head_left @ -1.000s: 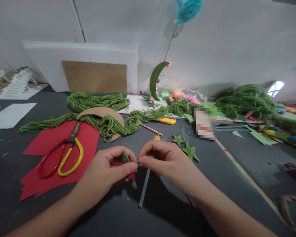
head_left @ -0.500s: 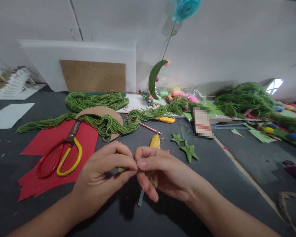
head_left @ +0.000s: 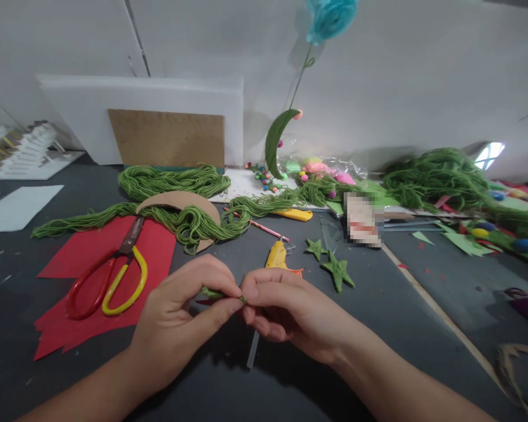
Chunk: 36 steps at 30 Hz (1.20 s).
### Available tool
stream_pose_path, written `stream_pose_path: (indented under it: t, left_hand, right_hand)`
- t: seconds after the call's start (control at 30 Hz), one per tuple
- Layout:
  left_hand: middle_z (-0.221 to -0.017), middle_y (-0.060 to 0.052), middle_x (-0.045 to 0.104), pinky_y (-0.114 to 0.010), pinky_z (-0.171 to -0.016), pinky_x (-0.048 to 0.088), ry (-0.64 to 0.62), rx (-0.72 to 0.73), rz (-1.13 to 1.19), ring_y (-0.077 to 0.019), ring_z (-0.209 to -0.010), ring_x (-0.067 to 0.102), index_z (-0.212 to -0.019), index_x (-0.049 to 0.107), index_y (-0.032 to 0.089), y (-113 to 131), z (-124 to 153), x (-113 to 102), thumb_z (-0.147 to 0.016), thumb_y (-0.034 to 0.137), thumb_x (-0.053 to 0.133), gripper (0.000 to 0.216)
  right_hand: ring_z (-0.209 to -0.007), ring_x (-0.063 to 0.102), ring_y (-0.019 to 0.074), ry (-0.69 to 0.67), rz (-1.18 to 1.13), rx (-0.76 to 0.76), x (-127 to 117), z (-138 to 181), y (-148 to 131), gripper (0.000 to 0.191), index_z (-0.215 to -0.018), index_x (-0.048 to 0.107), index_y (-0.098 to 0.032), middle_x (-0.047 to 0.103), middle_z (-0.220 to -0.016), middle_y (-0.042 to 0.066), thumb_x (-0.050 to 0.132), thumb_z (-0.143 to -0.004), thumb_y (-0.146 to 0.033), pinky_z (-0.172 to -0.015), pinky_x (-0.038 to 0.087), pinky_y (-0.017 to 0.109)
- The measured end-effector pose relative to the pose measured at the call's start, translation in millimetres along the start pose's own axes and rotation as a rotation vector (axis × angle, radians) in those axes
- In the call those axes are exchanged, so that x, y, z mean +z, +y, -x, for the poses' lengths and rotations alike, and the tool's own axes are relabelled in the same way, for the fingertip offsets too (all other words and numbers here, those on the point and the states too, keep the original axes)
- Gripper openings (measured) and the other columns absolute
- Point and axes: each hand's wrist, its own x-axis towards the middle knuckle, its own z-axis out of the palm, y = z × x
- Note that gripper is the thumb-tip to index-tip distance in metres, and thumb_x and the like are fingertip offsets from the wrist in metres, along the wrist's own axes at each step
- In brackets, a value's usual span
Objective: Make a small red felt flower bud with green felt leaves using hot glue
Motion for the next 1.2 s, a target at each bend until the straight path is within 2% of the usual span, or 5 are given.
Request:
stream_pose_path:
  t: [0.4, 0.67, 0.83, 1.0, 1.2]
  left_hand:
    - [-0.078, 0.002, 0.063, -0.018, -0.061, 0.046, 0.024, 0.041, -0.032, -0.0106, -0.073, 0.059, -0.089, 0.067, 0.027, 3, 0, 0, -0.076, 0.003, 0.059, 0.028]
    - [-0.071, 0.001, 0.06, -0.021, -0.061, 0.046, 0.095, -0.354, 0.387, -0.0121, -0.069, 0.057, -0.072, 0.066, 0.021, -1, -5, 4, -0.073, 0.016, 0.066, 0.006]
    - [-0.064, 0.004, 0.057, -0.014, -0.055, 0.041, 0.157, -0.667, 0.651, -0.0062, -0.058, 0.05, -0.071, 0.064, 0.019, 1, -8, 6, -0.07, 0.015, 0.069, 0.006]
    - [-0.063, 0.004, 0.056, -0.014, -0.056, 0.041, 0.199, -0.741, 0.745, -0.0055, -0.058, 0.049, -0.073, 0.062, 0.016, 1, -10, 5, -0.069, 0.013, 0.068, 0.008]
    - [-0.061, 0.005, 0.056, -0.014, -0.053, 0.039, 0.148, -0.798, 0.77, -0.0052, -0.054, 0.049, -0.072, 0.061, 0.016, -1, -11, 5, -0.069, 0.015, 0.069, 0.009]
  right_hand:
    - [-0.032, 0.027, 0.0009, -0.031, -0.038, 0.013, 0, -3, 4, 0.021, -0.056, 0.057, -0.012, 0.046, -0.042, -0.006, 0.061, -0.071, -0.026, -0.034, 0.013, 0.016]
    - [-0.044, 0.036, 0.0046, 0.131, 0.42, -0.069, 2, 1, -3, 0.025, -0.063, 0.058, -0.014, 0.046, -0.051, -0.005, 0.058, -0.078, -0.035, -0.04, 0.025, 0.017]
    - [-0.057, 0.044, 0.0088, 0.231, 0.945, -0.303, 7, 3, -5, 0.022, -0.066, 0.058, -0.015, 0.05, -0.059, -0.003, 0.05, -0.084, -0.025, -0.052, 0.032, 0.021]
    - [-0.058, 0.045, 0.009, 0.256, 1.34, -0.536, 10, 6, 5, 0.024, -0.066, 0.054, -0.016, 0.048, -0.062, -0.003, 0.045, -0.087, -0.021, -0.055, 0.031, 0.022]
    - [-0.067, 0.049, 0.0114, 0.29, 1.106, -0.541, 11, 3, 9, 0.009, -0.074, 0.05, -0.018, 0.05, -0.072, -0.001, 0.047, -0.082, -0.016, -0.062, 0.037, 0.024]
